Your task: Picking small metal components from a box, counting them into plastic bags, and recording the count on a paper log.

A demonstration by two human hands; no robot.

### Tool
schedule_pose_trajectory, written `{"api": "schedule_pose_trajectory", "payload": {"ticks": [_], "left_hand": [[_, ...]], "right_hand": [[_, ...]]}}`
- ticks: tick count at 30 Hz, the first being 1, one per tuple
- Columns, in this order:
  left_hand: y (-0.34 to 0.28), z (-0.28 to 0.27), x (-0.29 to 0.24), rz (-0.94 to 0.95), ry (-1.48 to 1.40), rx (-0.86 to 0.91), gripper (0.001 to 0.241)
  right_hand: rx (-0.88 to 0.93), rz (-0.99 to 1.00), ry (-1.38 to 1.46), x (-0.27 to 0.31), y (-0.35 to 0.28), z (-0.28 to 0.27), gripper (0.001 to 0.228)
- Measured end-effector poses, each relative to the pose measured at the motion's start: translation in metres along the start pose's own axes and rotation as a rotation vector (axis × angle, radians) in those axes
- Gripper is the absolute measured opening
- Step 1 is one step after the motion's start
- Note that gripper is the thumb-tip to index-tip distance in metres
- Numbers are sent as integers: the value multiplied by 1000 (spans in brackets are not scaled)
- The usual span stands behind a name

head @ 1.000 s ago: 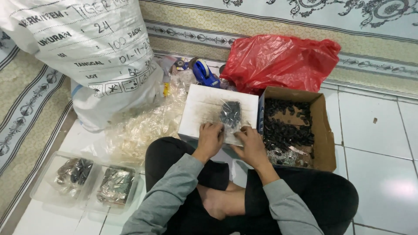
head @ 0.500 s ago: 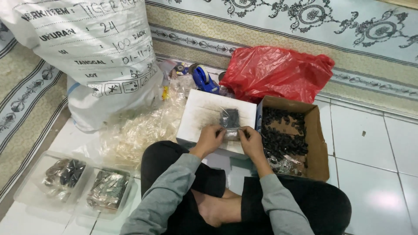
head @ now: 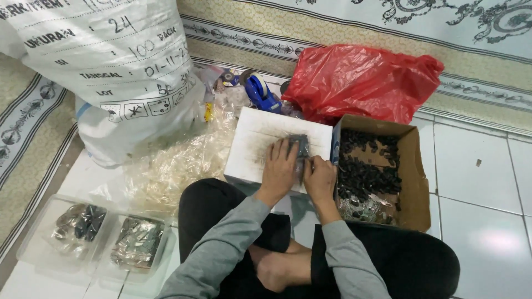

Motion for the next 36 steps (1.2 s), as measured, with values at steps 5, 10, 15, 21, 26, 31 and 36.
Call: {"api": "schedule_pose_trajectory", "payload": {"ticks": [5, 10, 15, 21, 26, 31, 36], "left_hand": [[6, 36, 10, 40, -122, 261, 57], [3, 43, 14, -47, -139, 450, 58], [-3, 59, 19, -47, -115, 468, 60], [-4, 63, 22, -46, -90, 469, 61], [-5, 66, 23, -48, -95, 455, 61], [-5, 66, 24, -56, -104, 464, 61], [-6, 66, 25, -70, -97, 478, 65]], "right_hand": [[-29, 15, 58, 4, 0, -8, 20], [-55, 21, 68, 7, -1, -11, 20], [-17, 60, 73, 5, 2, -8, 22], [-18, 66, 52, 2, 3, -4, 25], [11, 72, 74, 8, 6, -11, 25], [26, 94, 65, 7, 5, -11, 25], [84, 106, 190, 11, 5, -20, 26]]}}
Point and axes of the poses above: each hand's wrist, its own y-axis towards the middle knuckle, its own z-axis out of the palm, x = y × z, the point moved 6 cm from there along y, towards the middle knuckle, and after that the axes turned 5 degrees about z, right-handed, at the moved point
